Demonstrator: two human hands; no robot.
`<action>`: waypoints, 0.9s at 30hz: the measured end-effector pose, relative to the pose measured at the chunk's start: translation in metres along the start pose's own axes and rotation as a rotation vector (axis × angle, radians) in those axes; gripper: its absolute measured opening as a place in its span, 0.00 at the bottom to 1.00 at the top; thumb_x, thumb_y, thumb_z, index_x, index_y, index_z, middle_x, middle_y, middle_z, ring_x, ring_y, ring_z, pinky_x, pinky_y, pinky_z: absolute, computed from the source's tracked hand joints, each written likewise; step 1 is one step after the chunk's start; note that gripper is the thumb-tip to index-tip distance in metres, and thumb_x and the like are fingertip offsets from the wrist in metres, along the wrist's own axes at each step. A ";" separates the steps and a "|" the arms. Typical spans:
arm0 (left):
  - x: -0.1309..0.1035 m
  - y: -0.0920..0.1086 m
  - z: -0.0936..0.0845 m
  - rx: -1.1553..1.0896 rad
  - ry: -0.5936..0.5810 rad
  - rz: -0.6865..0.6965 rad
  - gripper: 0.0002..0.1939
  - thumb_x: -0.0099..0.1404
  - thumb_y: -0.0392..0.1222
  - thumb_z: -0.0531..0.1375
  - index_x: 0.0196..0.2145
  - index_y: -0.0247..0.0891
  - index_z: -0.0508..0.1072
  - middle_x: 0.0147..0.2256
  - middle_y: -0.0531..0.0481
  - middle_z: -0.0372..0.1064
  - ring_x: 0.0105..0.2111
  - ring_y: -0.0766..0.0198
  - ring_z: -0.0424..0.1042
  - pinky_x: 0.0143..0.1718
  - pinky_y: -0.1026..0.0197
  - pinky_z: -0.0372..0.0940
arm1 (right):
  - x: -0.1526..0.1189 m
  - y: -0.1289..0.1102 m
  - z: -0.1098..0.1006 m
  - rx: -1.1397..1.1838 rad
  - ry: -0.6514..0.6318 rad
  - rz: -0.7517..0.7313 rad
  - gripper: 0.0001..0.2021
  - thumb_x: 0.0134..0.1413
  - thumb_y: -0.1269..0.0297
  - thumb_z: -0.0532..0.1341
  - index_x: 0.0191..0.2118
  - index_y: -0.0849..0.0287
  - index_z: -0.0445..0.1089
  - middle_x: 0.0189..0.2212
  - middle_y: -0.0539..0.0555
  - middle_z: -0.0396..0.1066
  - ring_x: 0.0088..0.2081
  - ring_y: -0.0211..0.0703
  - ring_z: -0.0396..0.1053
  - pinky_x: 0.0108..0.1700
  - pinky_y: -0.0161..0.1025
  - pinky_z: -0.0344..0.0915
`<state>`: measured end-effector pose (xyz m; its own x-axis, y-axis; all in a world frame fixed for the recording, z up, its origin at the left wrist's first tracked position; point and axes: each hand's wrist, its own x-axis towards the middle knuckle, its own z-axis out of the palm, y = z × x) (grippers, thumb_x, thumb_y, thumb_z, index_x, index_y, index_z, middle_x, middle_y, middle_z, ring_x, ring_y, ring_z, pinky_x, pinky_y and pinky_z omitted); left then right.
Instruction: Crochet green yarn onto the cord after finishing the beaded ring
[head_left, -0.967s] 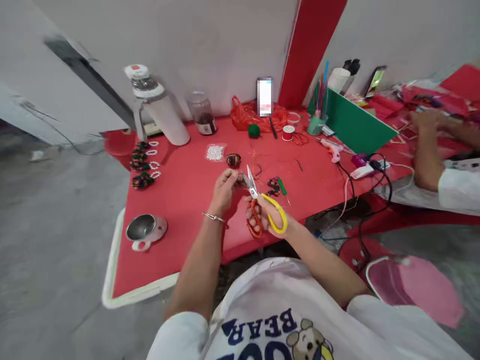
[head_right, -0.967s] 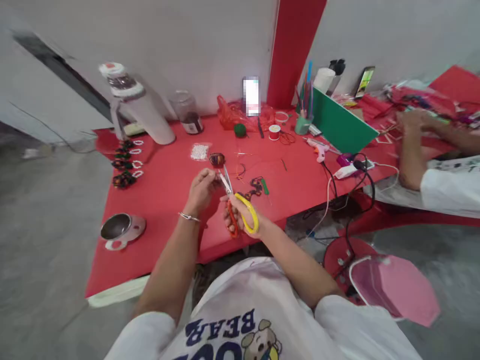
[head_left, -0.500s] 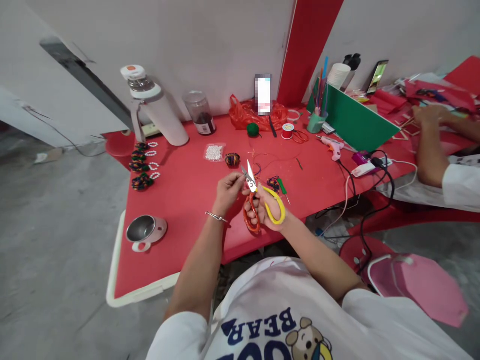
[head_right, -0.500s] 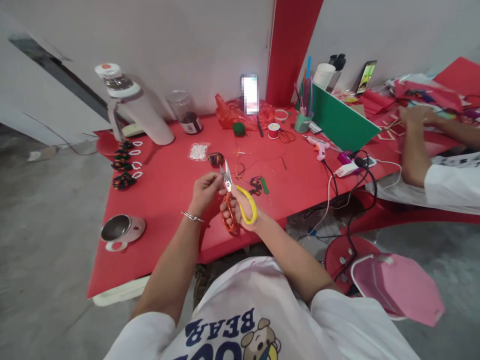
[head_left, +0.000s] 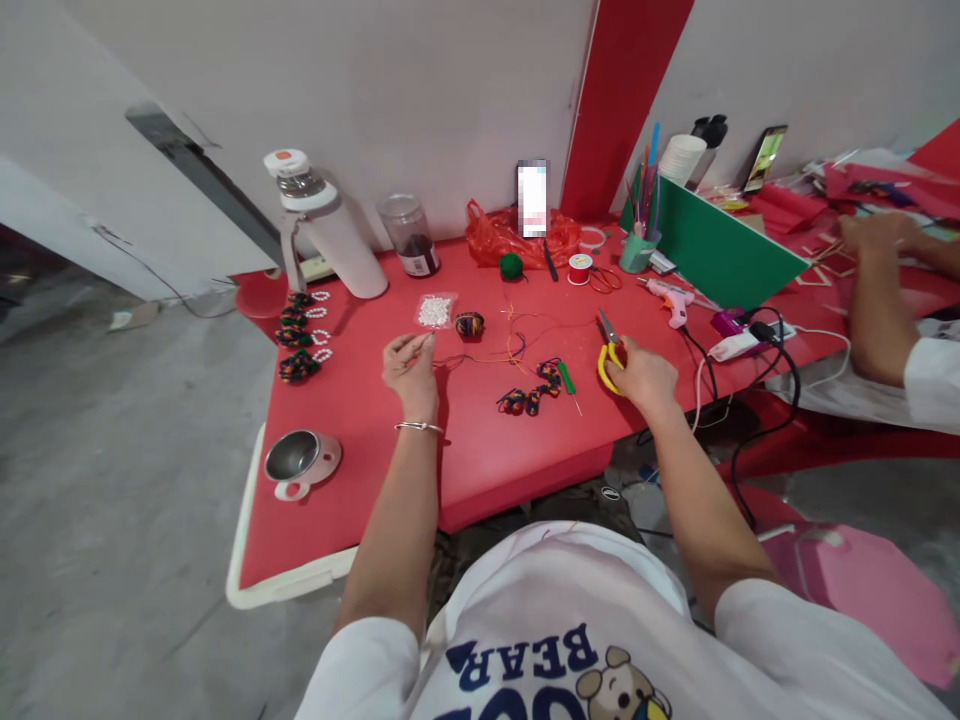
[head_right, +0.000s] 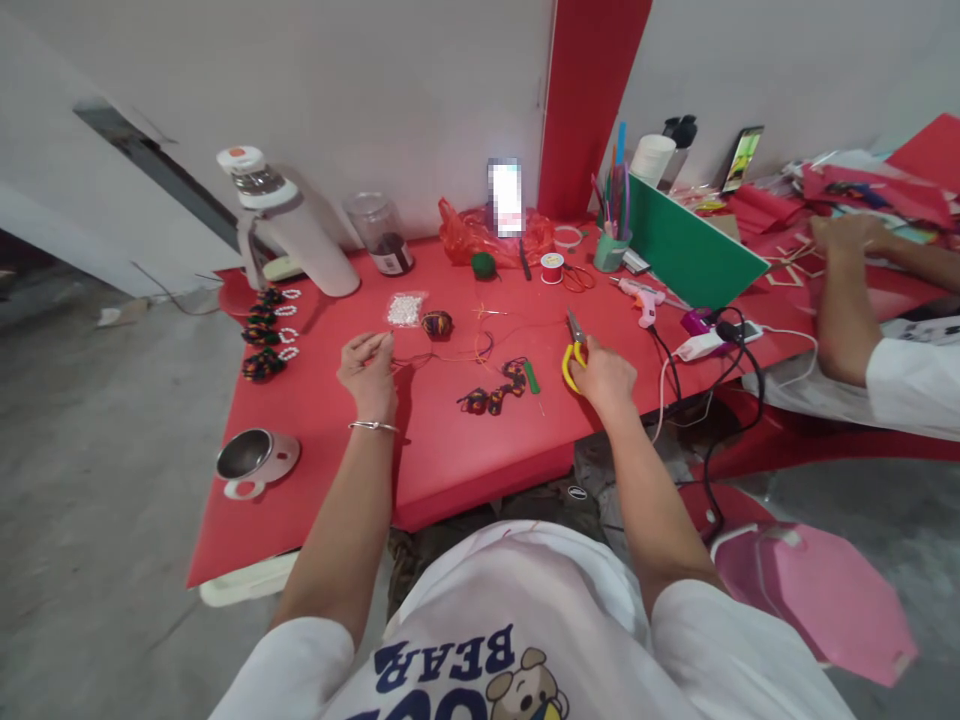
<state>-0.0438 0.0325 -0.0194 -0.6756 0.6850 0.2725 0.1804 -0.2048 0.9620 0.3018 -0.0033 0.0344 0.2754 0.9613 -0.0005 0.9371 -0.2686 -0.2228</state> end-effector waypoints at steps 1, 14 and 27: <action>0.003 0.000 0.001 0.006 0.034 0.015 0.06 0.58 0.40 0.70 0.34 0.37 0.83 0.38 0.48 0.74 0.36 0.66 0.72 0.39 0.62 0.69 | 0.003 0.005 0.003 -0.058 0.006 0.004 0.30 0.66 0.51 0.62 0.69 0.57 0.65 0.51 0.68 0.79 0.50 0.60 0.79 0.46 0.47 0.70; 0.033 0.022 0.075 0.979 -0.655 0.233 0.19 0.67 0.49 0.64 0.53 0.42 0.79 0.54 0.37 0.74 0.52 0.46 0.75 0.48 0.52 0.69 | 0.003 -0.021 0.012 0.191 0.109 -0.465 0.21 0.70 0.51 0.59 0.60 0.56 0.75 0.56 0.61 0.77 0.55 0.55 0.73 0.55 0.48 0.69; 0.011 0.068 0.086 0.654 -0.613 0.531 0.06 0.68 0.42 0.64 0.37 0.39 0.80 0.36 0.43 0.74 0.39 0.52 0.72 0.42 0.53 0.64 | -0.012 -0.019 0.037 0.482 -0.033 -0.556 0.16 0.72 0.59 0.55 0.51 0.53 0.80 0.47 0.59 0.81 0.50 0.53 0.74 0.54 0.48 0.69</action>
<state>0.0226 0.0868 0.0503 0.0500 0.8926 0.4481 0.8242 -0.2902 0.4863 0.2727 -0.0072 0.0028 -0.2271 0.9510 0.2098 0.7358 0.3087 -0.6028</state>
